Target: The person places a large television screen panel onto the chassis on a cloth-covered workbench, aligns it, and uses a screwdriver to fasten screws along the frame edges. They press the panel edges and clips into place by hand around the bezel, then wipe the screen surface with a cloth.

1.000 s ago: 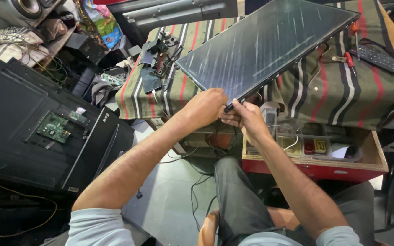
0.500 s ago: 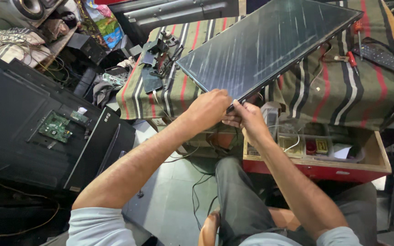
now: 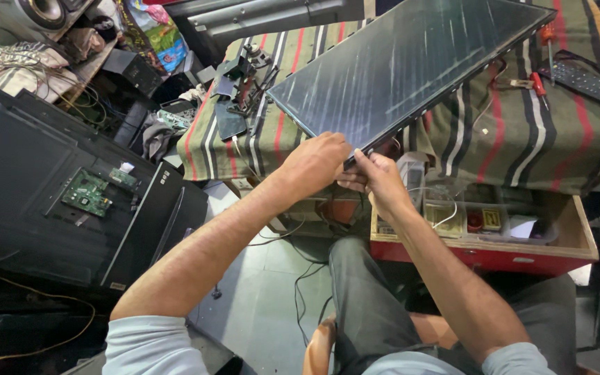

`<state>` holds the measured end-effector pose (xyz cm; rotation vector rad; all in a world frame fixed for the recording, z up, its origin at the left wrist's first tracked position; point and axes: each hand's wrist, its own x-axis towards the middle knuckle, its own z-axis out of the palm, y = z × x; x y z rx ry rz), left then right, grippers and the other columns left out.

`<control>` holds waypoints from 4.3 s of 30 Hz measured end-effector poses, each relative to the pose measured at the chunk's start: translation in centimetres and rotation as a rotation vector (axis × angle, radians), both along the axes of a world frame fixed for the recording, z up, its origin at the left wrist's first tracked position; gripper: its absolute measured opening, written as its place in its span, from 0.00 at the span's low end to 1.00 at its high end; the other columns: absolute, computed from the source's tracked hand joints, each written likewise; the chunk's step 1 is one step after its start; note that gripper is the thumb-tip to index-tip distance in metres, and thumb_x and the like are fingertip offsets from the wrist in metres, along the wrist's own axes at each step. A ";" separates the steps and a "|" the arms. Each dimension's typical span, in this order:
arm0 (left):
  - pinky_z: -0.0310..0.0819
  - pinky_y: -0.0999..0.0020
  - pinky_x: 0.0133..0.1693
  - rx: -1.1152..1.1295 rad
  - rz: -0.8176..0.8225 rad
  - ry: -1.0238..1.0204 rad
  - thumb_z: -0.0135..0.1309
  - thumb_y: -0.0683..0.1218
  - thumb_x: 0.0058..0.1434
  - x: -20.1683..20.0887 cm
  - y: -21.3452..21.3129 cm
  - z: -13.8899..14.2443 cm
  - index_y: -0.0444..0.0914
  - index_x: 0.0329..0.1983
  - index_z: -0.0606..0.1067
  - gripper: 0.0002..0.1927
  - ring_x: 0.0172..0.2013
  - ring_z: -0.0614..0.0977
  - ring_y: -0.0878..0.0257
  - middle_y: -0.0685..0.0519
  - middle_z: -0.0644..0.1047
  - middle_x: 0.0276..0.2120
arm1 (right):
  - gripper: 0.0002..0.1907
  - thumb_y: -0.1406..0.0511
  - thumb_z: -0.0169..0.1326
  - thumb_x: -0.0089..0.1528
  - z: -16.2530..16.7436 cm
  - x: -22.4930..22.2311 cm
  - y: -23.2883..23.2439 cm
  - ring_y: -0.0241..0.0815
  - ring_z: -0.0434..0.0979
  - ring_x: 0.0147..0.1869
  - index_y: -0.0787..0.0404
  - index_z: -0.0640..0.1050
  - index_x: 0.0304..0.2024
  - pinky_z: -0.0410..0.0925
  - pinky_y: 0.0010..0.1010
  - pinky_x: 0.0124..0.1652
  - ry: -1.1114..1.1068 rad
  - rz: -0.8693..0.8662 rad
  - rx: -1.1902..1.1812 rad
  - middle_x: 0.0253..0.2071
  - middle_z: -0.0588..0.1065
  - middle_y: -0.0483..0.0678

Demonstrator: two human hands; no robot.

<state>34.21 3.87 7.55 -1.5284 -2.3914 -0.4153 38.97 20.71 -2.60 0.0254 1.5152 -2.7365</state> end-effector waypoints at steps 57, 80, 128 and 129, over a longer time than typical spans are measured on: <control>0.69 0.53 0.50 0.075 -0.092 -0.024 0.55 0.39 0.52 -2.6 -2.1 -1.2 0.32 0.34 0.70 0.09 0.44 0.75 0.44 0.42 0.72 0.37 | 0.10 0.71 0.61 0.52 6.2 -1.4 1.1 0.55 0.73 0.53 0.65 0.81 0.38 0.67 0.40 0.53 0.671 -0.223 1.283 0.44 0.77 0.54; 0.71 0.53 0.46 0.037 -0.047 0.034 0.55 0.40 0.52 -2.8 -2.2 -1.5 0.32 0.37 0.69 0.11 0.44 0.74 0.44 0.41 0.70 0.39 | 0.11 0.70 0.63 0.50 6.6 -1.7 0.5 0.56 0.73 0.50 0.65 0.81 0.35 0.67 0.41 0.50 0.643 -0.244 1.358 0.41 0.76 0.54; 0.71 0.55 0.49 0.184 -0.162 -0.098 0.52 0.37 0.59 -3.4 -3.4 -1.3 0.33 0.39 0.74 0.05 0.45 0.75 0.46 0.44 0.73 0.38 | 0.10 0.72 0.60 0.58 6.9 -1.4 1.6 0.57 0.74 0.51 0.66 0.80 0.43 0.67 0.41 0.52 0.773 -0.239 1.329 0.45 0.77 0.55; 0.71 0.55 0.50 0.186 -0.172 -0.117 0.52 0.38 0.60 -3.5 -3.6 -1.1 0.33 0.39 0.74 0.05 0.46 0.76 0.46 0.44 0.74 0.39 | 0.11 0.72 0.60 0.58 6.7 -1.2 1.5 0.57 0.74 0.53 0.66 0.79 0.44 0.67 0.42 0.53 0.805 -0.270 1.331 0.46 0.76 0.55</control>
